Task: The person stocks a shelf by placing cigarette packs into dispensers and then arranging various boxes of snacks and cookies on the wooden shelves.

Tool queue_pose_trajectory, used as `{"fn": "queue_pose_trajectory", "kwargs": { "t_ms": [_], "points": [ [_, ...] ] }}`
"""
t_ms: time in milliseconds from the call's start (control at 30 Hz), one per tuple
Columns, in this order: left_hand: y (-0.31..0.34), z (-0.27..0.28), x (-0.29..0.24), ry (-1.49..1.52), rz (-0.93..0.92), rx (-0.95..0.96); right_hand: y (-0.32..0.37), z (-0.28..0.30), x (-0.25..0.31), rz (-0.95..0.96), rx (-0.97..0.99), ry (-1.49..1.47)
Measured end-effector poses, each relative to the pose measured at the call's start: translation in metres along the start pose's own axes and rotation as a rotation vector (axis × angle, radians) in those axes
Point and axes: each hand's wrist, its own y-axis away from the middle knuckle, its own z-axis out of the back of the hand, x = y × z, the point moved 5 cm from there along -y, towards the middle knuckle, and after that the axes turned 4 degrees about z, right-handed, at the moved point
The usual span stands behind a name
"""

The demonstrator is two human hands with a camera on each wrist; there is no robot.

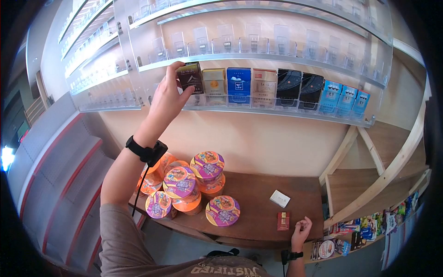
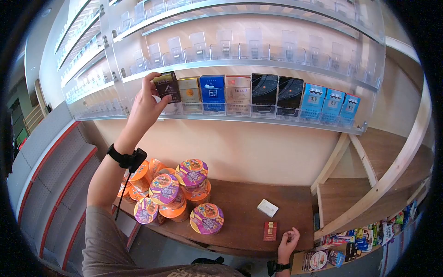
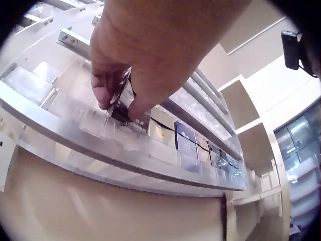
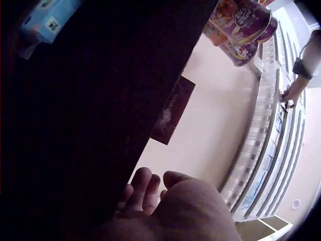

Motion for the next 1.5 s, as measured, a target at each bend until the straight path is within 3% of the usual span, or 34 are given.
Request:
{"fn": "queue_pose_trajectory", "kwargs": {
  "t_ms": [367, 433, 600, 700, 767, 967, 1100, 1167, 1367, 1500],
  "points": [
    [0.002, -0.004, 0.005, 0.05, 0.048, 0.002, 0.001, -0.002, 0.002, -0.023, 0.007, -0.006],
    [0.004, -0.009, 0.007, -0.031, -0.018, -0.037, 0.0, -0.002, 0.001, -0.027, 0.01, -0.004],
    [0.004, 0.0, -0.006, 0.051, 0.1, 0.048, 0.001, -0.001, -0.004, -0.006, -0.023, -0.035],
    [0.002, 0.005, -0.008, -0.075, 0.01, -0.029, 0.002, -0.001, 0.002, -0.017, -0.012, -0.016],
    [0.002, 0.008, -0.013, -0.258, -0.158, -0.122, 0.002, -0.001, 0.002, -0.016, -0.018, -0.027],
    [0.005, 0.003, -0.013, -0.333, -0.099, -0.078, 0.002, -0.001, 0.002, -0.014, -0.023, -0.013],
    [0.006, 0.005, -0.024, -0.336, -0.227, -0.146, 0.002, -0.001, 0.006, -0.016, -0.022, 0.008],
    [0.007, 0.0, -0.031, -0.283, -0.353, -0.029, 0.001, -0.002, -0.003, -0.022, -0.027, -0.023],
    [0.001, -0.006, -0.012, -0.2, -0.337, 0.064, 0.003, -0.003, -0.003, 0.045, -0.019, 0.005],
    [0.017, -0.008, -0.006, -0.185, -0.395, -0.057, -0.002, -0.004, 0.01, 0.022, -0.029, -0.052]
  ]
}}
